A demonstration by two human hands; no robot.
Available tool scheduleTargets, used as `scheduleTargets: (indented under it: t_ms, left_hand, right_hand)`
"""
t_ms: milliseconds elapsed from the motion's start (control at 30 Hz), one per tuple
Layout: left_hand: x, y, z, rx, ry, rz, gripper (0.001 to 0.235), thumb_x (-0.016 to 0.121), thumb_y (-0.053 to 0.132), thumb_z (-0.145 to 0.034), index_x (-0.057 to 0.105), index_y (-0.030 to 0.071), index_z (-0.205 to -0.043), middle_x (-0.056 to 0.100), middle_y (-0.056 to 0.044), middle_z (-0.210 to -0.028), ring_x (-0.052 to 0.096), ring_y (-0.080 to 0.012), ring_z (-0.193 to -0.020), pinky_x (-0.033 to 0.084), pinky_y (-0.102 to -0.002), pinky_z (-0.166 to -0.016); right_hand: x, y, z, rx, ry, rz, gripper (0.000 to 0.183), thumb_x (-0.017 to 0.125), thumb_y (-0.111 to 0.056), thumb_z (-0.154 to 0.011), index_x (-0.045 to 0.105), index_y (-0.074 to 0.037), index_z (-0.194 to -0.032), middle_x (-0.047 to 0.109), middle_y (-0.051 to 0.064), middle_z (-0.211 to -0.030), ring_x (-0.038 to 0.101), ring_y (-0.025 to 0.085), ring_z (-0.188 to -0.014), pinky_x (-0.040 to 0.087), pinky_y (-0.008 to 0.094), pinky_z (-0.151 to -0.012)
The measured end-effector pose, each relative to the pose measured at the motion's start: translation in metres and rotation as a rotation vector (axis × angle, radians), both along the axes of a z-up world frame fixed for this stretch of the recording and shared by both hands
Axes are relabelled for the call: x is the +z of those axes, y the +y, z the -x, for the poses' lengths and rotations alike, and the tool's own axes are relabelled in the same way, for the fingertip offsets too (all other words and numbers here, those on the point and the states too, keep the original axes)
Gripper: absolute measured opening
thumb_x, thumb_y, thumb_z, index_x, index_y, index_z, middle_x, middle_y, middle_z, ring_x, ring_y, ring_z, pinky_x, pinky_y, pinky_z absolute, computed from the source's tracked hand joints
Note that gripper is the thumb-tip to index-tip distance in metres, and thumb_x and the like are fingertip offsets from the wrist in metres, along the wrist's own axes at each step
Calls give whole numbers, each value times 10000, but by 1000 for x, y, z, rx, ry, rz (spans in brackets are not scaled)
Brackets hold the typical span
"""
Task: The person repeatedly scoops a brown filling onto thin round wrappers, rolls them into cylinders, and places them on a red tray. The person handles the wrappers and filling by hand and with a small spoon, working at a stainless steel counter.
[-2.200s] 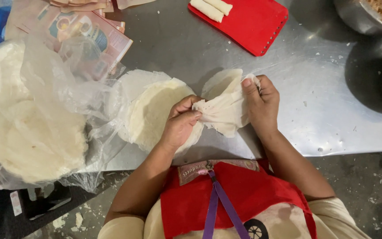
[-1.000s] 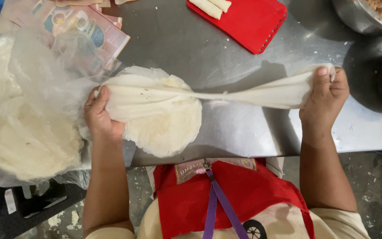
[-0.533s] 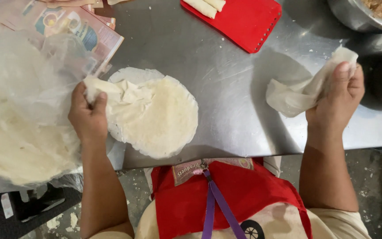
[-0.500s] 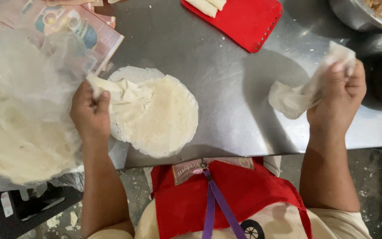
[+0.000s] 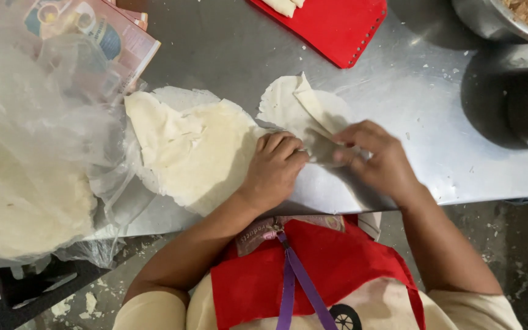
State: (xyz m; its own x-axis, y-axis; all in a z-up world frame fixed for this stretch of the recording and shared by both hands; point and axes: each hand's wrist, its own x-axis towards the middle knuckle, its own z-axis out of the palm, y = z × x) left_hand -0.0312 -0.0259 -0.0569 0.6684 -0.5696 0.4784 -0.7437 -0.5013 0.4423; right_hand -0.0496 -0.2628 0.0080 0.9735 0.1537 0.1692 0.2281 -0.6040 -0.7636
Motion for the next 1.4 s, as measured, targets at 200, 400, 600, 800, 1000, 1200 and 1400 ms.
scheduleTargets:
  t_ms: [200,400,600,800,1000,1200,1400]
  left_hand:
    - [66,20,-19,-151,435,369,91,666,188,-992,750,186,-1027,690,33,-851,666,-178,-804,488,-340,-853]
    - [116,18,-110,-218,210,510,62,686,72,-1013,744,48,-1010,670,-59,-839,636,-255,-811,491,-380,-845]
    - [135,7,-124,-346,99,522,79,659,47,-1004,720,51,-955,665,-64,-892,637,-310,-916,491,-424,-896]
    - [41,56,-97,-108,83,-92,208,663,18,-942,737,160,-811,744,-38,-942,628,-274,-1169,379,-469,-1031]
    - [52,28,-26,-198,139,-83,198,596,47,-945,757,52,-1061,718,-177,-1114,595,-391,-1227,395,-562,-1062]
    - [57,-34,-47,-302,305,-357,403,513,202,-1036,578,26,-1393,530,-215,-1491,377,-407,-1471,221,-594,-1225]
    - [41,-18,-56,-100,200,-247,381,530,193,-1046,601,33,-1385,564,-187,-1467,384,-361,-1477,206,-528,-1225]
  right_hand:
    - [-46,-17,8,41,-264,374,281,823,-147,-773,784,-154,-1051,705,41,-1054,606,269,-996,436,406,-876]
    - [19,-72,-42,-177,-469,109,183,821,115,-1010,789,-33,-1113,733,98,-1036,670,342,-962,484,397,-911]
    - [57,-81,-13,-186,-443,235,150,837,85,-1022,789,-42,-1087,687,97,-951,645,336,-857,528,446,-828]
    - [-7,3,47,58,-200,179,87,847,-205,-830,781,-160,-864,751,67,-837,673,293,-738,560,403,-676]
    - [7,-3,34,190,-66,269,252,781,-227,-882,760,-69,-1078,736,180,-918,714,373,-826,562,450,-745]
    - [-5,-2,30,228,2,405,376,799,-220,-861,734,-144,-1223,721,106,-1053,716,319,-949,554,403,-820]
    - [-8,-91,15,-176,-70,277,340,866,-107,-825,755,-100,-1145,726,78,-1133,709,302,-1010,551,404,-893]
